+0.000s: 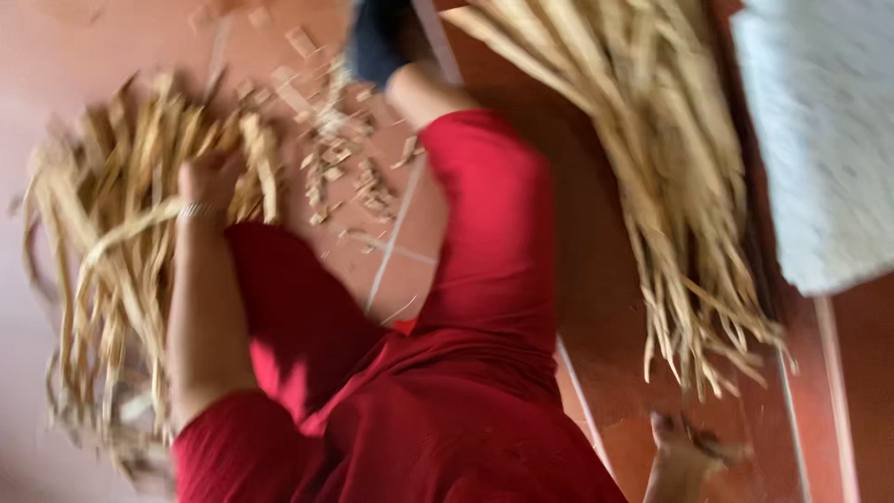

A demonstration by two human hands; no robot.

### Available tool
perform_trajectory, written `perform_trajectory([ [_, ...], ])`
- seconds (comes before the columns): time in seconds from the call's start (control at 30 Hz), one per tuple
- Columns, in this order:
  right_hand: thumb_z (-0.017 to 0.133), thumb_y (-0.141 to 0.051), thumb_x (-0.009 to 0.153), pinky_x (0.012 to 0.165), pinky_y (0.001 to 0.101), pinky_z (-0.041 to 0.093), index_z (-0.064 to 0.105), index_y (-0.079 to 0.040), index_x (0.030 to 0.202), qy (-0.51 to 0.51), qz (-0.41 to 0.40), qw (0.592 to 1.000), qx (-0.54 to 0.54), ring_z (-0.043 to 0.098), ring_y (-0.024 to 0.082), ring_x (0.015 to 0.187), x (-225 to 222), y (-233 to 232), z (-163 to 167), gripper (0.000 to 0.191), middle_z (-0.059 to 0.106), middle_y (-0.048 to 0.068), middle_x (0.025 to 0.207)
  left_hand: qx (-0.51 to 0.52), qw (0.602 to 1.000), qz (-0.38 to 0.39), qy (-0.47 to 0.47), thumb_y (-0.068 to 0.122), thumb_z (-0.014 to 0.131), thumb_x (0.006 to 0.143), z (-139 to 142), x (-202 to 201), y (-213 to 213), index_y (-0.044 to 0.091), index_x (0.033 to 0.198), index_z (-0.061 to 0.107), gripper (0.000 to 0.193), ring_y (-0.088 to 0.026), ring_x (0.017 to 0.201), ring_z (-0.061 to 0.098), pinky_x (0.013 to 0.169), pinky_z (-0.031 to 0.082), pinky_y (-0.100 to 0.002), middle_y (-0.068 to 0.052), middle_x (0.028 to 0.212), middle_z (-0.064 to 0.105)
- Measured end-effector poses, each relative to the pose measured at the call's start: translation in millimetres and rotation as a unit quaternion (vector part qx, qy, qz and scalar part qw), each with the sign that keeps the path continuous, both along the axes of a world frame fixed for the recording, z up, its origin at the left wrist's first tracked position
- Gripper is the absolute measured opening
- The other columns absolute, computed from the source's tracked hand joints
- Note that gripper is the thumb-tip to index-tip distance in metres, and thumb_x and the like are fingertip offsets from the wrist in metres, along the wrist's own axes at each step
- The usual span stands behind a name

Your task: The person sits on the floor trimming dried leaf strips with scissors, cutting off ends and imperfect sections, and sorts the trimmed strips into piles beside them while discarding scraps.

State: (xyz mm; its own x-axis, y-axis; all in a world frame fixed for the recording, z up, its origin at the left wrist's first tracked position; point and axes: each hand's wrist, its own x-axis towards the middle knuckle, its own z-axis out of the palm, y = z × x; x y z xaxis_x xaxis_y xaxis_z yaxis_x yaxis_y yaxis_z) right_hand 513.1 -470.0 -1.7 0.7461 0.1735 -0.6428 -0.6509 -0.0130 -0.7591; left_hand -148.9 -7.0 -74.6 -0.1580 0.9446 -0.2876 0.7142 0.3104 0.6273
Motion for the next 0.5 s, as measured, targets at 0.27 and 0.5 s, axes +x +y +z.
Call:
perform_trajectory([
  [0.27,0.038,-0.053,0.113,0.049,0.0240,0.041,0.060,0.005,0.124,-0.134,0.221,0.963,-0.079,0.045,0.010,0.051,-17.2,88.5,29.9,0.063,0.056,0.006,0.072,0.168,0.895,0.326,-0.252,0.004,0.073,0.090,-31.1,-79.3,-15.2,-0.001,0.098,0.076,0.010,-0.015,0.072,0.069,0.065,0.056,-0.028,-0.006,0.083,0.076],
  [0.5,0.042,-0.049,0.111,0.050,0.0256,0.039,0.057,0.007,0.127,-0.366,0.353,0.856,-0.092,0.042,0.011,0.051,-47.2,214.0,48.0,0.060,0.054,0.006,0.070,0.151,0.908,0.390,0.027,0.008,0.073,0.087,-62.8,-101.3,-57.5,0.011,0.100,0.081,0.016,-0.019,0.088,0.078,0.085,0.061,-0.032,-0.005,0.094,0.078],
])
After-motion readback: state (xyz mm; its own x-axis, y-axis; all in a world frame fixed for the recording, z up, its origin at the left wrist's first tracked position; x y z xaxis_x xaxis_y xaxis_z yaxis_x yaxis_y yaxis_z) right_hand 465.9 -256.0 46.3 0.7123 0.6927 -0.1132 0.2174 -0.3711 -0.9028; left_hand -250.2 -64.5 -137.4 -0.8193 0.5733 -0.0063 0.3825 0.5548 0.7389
